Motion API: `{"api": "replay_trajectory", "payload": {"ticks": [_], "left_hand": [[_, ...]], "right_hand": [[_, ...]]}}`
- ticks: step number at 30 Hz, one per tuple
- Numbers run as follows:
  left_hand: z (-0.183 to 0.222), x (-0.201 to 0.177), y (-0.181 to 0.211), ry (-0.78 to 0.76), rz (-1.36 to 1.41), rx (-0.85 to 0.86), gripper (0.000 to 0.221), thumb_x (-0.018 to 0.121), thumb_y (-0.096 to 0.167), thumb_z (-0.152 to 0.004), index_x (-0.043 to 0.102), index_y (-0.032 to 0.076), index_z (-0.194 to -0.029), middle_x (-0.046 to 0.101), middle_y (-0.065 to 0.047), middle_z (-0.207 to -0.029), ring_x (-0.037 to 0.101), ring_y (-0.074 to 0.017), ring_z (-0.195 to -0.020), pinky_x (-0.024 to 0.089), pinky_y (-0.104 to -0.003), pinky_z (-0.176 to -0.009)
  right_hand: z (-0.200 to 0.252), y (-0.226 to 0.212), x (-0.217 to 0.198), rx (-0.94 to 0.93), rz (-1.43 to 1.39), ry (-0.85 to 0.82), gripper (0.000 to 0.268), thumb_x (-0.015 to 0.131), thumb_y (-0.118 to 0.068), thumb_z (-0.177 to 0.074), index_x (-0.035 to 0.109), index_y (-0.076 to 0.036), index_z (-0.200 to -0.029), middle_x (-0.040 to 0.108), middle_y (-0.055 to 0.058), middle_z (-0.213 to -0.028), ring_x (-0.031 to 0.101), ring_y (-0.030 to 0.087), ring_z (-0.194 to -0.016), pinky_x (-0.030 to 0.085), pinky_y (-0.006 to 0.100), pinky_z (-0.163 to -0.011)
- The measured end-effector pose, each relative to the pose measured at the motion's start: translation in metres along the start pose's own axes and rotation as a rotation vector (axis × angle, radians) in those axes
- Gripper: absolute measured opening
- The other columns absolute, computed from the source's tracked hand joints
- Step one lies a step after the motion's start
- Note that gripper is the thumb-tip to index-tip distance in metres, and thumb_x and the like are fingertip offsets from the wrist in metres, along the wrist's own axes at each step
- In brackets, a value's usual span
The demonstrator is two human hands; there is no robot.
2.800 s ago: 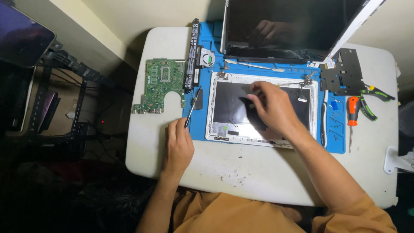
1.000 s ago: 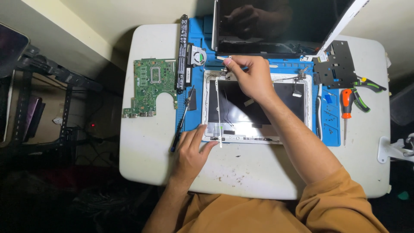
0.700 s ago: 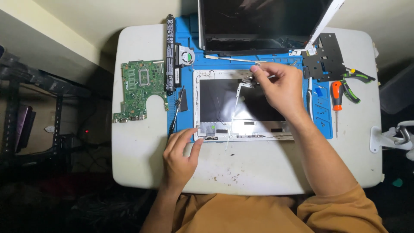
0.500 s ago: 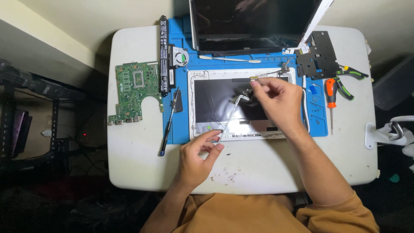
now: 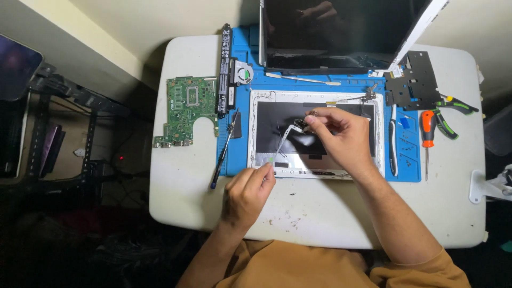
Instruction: Securing the screen bezel and routing internal display cables during a laptop repair process.
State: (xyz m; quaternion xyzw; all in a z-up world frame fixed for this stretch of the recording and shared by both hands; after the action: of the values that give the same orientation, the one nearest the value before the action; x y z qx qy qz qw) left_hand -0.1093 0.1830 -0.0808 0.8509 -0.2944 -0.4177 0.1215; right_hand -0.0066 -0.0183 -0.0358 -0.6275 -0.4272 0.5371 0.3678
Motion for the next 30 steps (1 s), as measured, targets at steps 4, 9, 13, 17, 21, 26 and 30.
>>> {"api": "replay_trajectory", "payload": {"ticks": [4,9,13,17,21,26,30], "left_hand": [[-0.004,-0.016,-0.020,0.061,-0.028,-0.078,0.011,0.080,0.012,-0.082,0.078,0.022,-0.087,0.061,0.005,-0.064,0.065,-0.0154,-0.056,0.054,-0.024,-0.051],[-0.014,-0.028,-0.081,0.142,-0.105,-0.401,0.004,0.080,0.011,-0.084,0.080,0.013,-0.087,0.069,-0.008,-0.064,0.069,-0.0339,-0.062,0.053,-0.043,-0.054],[-0.010,-0.011,-0.125,0.165,-0.171,-0.429,0.004,0.078,0.009,-0.085,0.079,0.013,-0.086,0.070,-0.004,-0.064,0.069,-0.0313,-0.059,0.053,-0.040,-0.054],[-0.010,0.002,-0.134,0.125,-0.142,-0.496,0.003,0.077,0.012,-0.083,0.079,0.014,-0.084,0.072,-0.004,-0.064,0.071,-0.0336,-0.064,0.054,-0.044,-0.057],[-0.008,0.006,-0.132,0.120,-0.138,-0.519,0.002,0.077,0.012,-0.083,0.078,0.013,-0.083,0.073,-0.005,-0.066,0.072,-0.0330,-0.067,0.055,-0.044,-0.058],[-0.007,0.008,-0.138,0.077,-0.102,-0.551,0.004,0.076,0.012,-0.088,0.080,0.011,-0.089,0.075,-0.005,-0.069,0.073,-0.0277,-0.062,0.056,-0.038,-0.057],[-0.009,0.005,-0.135,0.084,-0.083,-0.506,0.006,0.078,0.009,-0.088,0.080,0.009,-0.093,0.074,-0.007,-0.071,0.072,-0.0275,-0.060,0.056,-0.036,-0.055]], "right_hand": [[-0.003,-0.003,0.002,-0.018,-0.051,-0.058,0.019,0.075,-0.004,-0.095,0.075,0.000,-0.113,0.077,0.014,-0.092,0.074,0.020,-0.084,0.061,0.035,-0.080],[0.002,0.021,0.001,0.017,-0.032,-0.006,0.014,0.064,-0.008,-0.106,0.076,-0.002,-0.102,0.067,0.010,-0.063,0.066,0.017,-0.054,0.060,0.031,-0.060],[0.004,0.044,-0.007,-0.009,0.071,-0.028,0.025,0.067,-0.017,-0.106,0.075,-0.010,-0.084,0.056,0.004,-0.044,0.055,0.013,-0.039,0.050,0.026,-0.049],[0.005,0.050,-0.013,-0.029,0.110,-0.068,0.035,0.062,-0.029,-0.107,0.075,-0.014,-0.079,0.044,0.003,-0.037,0.038,0.010,-0.042,0.039,0.025,-0.050],[0.007,0.051,-0.011,-0.040,0.147,-0.065,0.033,0.064,-0.029,-0.105,0.076,-0.014,-0.078,0.038,0.003,-0.036,0.033,0.011,-0.043,0.035,0.025,-0.050],[0.008,0.064,-0.013,-0.006,0.139,-0.039,0.025,0.070,-0.021,-0.103,0.076,-0.012,-0.081,0.042,0.003,-0.040,0.038,0.011,-0.043,0.036,0.025,-0.049],[0.003,0.046,-0.041,0.025,0.192,0.045,0.012,0.077,-0.011,-0.103,0.076,-0.008,-0.091,0.051,0.004,-0.052,0.044,0.011,-0.050,0.040,0.027,-0.053]]}}
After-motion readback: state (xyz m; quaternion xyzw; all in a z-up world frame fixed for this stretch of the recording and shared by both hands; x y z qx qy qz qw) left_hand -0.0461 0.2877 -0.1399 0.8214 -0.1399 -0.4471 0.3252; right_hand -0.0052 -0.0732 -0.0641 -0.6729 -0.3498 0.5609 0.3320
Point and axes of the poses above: each hand's wrist, its own z-axis away from the middle knuckle, its own x-axis out of the palm, y = z × x, the point moved 4 cm from there along -z, towards the middle knuckle
